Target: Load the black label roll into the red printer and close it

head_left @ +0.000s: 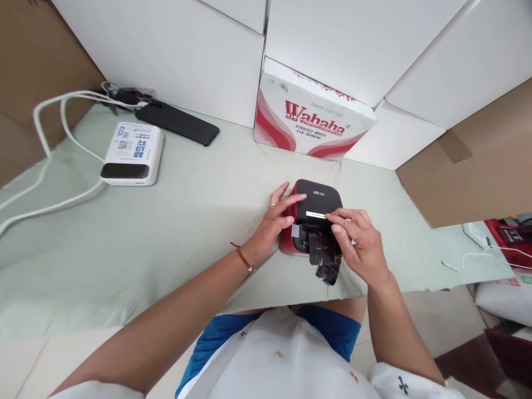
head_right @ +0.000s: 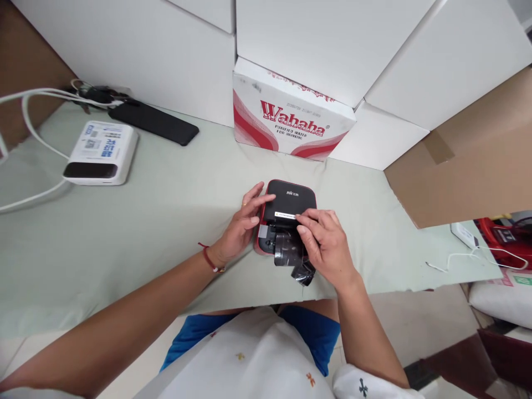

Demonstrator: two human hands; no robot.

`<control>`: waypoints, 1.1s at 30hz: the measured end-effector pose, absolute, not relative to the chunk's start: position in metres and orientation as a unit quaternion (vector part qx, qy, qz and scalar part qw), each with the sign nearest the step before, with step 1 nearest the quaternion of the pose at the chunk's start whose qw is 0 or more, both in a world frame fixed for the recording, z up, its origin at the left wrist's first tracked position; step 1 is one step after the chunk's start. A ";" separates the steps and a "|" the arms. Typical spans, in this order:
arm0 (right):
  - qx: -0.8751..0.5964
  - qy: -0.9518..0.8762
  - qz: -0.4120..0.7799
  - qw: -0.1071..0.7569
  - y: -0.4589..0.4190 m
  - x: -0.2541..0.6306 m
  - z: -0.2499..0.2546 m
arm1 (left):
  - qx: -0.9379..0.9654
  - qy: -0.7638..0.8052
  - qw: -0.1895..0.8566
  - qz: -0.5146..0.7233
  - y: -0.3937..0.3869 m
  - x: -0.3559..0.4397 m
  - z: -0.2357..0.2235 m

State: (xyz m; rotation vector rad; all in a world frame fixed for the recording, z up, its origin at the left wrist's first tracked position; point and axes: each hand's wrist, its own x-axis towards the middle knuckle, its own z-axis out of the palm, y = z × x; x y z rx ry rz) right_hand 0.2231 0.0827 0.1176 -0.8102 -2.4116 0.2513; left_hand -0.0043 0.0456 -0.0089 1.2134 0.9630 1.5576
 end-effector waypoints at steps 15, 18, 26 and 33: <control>-0.349 -0.866 0.137 0.332 0.075 0.219 0.094 | 0.452 0.320 0.539 0.634 0.048 -0.013 -0.005; -0.336 -0.866 0.140 0.341 0.070 0.221 0.097 | 0.432 0.315 0.558 0.635 0.048 -0.012 -0.007; -0.234 -0.889 0.135 0.368 0.044 0.228 0.102 | 0.405 0.330 0.567 0.636 0.043 -0.004 -0.001; -0.279 -0.894 0.145 0.319 0.068 0.219 0.121 | 0.380 0.284 0.603 0.642 0.043 0.000 0.007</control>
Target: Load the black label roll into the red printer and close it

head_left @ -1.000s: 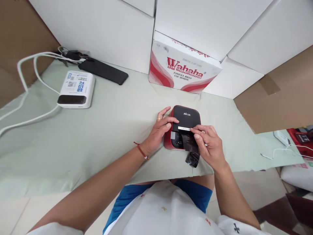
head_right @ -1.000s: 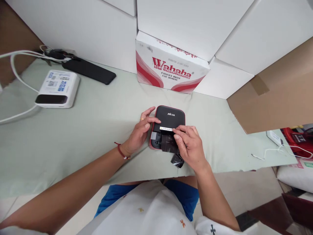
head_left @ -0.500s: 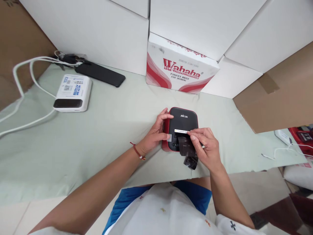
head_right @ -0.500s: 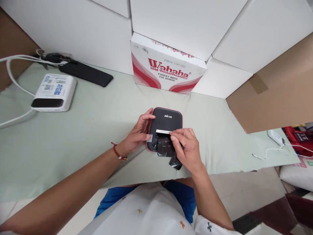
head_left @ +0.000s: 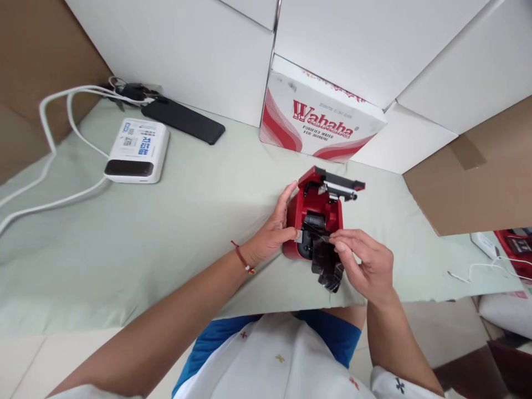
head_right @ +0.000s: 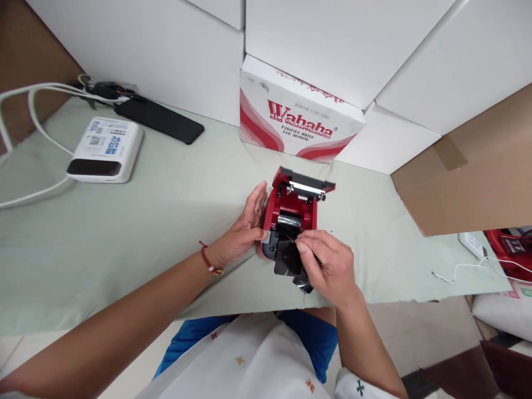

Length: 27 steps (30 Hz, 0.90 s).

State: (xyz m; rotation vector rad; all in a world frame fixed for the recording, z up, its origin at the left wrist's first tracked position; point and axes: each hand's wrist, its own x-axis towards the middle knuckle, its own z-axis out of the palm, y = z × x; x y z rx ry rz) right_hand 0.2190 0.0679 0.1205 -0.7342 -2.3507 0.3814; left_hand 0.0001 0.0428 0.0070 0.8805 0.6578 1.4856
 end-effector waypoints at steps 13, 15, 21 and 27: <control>-0.402 -0.890 0.039 -0.209 0.137 0.140 0.139 | 0.367 0.307 0.611 0.631 0.048 0.000 0.003; -0.409 -0.888 0.038 -0.206 0.131 0.145 0.143 | 0.365 0.305 0.614 0.630 0.048 0.000 0.004; -0.448 -0.877 0.173 0.028 0.108 0.234 0.191 | 0.353 0.294 0.625 0.631 0.049 0.000 0.007; -0.582 -0.793 0.132 -0.120 0.127 0.324 0.176 | 0.349 0.295 0.624 0.634 0.049 -0.001 0.004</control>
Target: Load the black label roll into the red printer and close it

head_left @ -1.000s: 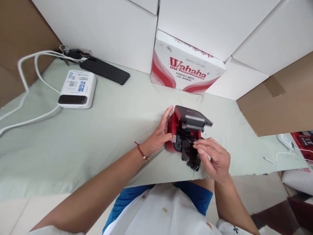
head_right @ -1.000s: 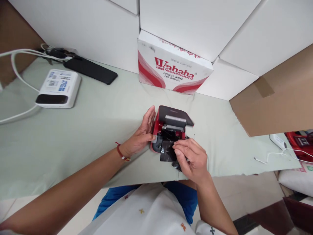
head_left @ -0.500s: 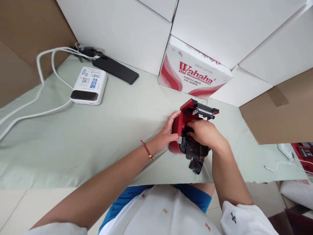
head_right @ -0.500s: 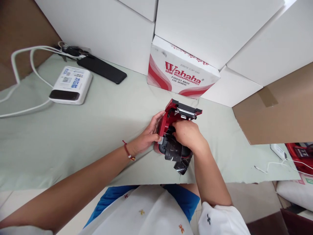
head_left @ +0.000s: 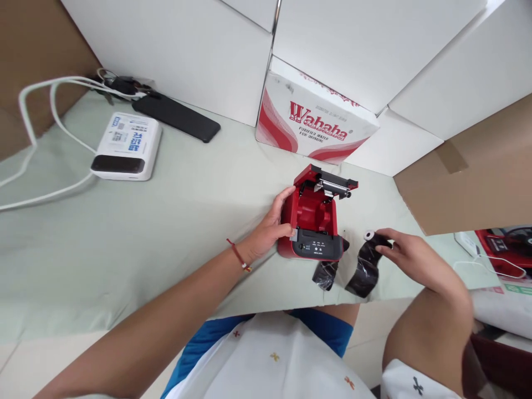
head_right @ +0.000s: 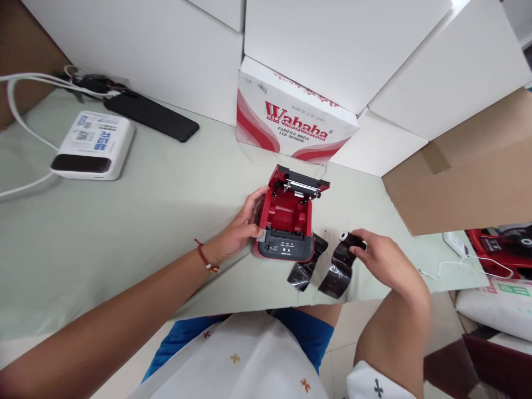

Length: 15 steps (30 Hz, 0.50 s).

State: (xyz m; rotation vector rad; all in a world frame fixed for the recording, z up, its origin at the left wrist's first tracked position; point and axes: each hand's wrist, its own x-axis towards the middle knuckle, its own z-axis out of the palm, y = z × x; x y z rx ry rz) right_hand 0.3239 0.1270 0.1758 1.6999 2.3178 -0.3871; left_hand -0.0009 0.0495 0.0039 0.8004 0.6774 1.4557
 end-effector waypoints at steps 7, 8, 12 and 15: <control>0.596 0.785 -0.114 0.125 0.138 0.323 0.102 | 0.359 0.299 0.616 0.634 0.051 -0.003 0.003; 0.590 0.791 -0.119 0.108 0.135 0.317 0.098 | 0.361 0.298 0.616 0.633 0.052 -0.003 0.003; 0.557 0.812 -0.155 0.076 0.121 0.289 0.088 | 0.361 0.305 0.611 0.635 0.051 -0.004 0.003; 0.530 0.820 -0.189 0.100 0.113 0.278 0.091 | 0.359 0.307 0.609 0.637 0.051 -0.003 0.002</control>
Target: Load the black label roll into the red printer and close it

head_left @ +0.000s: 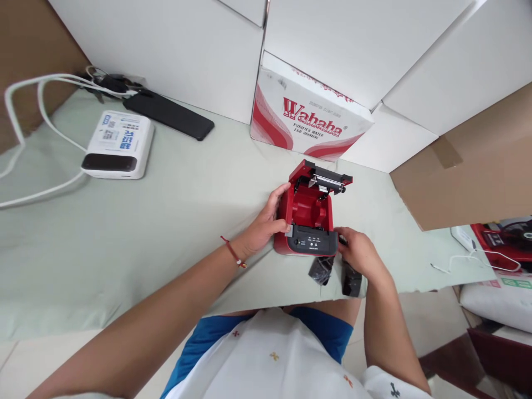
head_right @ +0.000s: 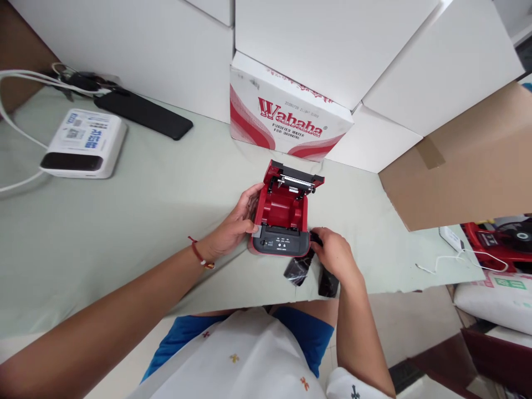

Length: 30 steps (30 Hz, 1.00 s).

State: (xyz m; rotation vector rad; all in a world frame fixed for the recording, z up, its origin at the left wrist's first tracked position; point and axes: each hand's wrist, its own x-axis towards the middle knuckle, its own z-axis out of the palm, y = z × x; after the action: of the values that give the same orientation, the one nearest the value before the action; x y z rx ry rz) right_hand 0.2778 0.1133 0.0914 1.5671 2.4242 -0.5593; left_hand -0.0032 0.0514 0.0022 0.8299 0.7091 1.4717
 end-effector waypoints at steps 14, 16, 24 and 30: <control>0.408 0.890 -0.199 0.032 0.106 0.222 0.187 | 0.361 0.311 0.609 0.634 0.052 -0.001 0.004; 0.412 0.892 -0.172 0.063 0.112 0.194 0.172 | 0.368 0.313 0.606 0.632 0.052 -0.002 0.004; 0.381 0.909 -0.098 0.138 0.132 0.152 0.157 | 0.375 0.330 0.604 0.621 0.051 -0.002 0.007; 0.331 0.919 -0.114 0.182 0.142 0.148 0.141 | 0.388 0.348 0.592 0.615 0.052 -0.002 0.006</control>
State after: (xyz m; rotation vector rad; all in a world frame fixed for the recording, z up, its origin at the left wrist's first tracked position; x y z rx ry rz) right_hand 0.1477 0.1423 0.1413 0.9335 2.5931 -0.3227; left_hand -0.0023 0.0519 0.0061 0.9019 0.8100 1.4311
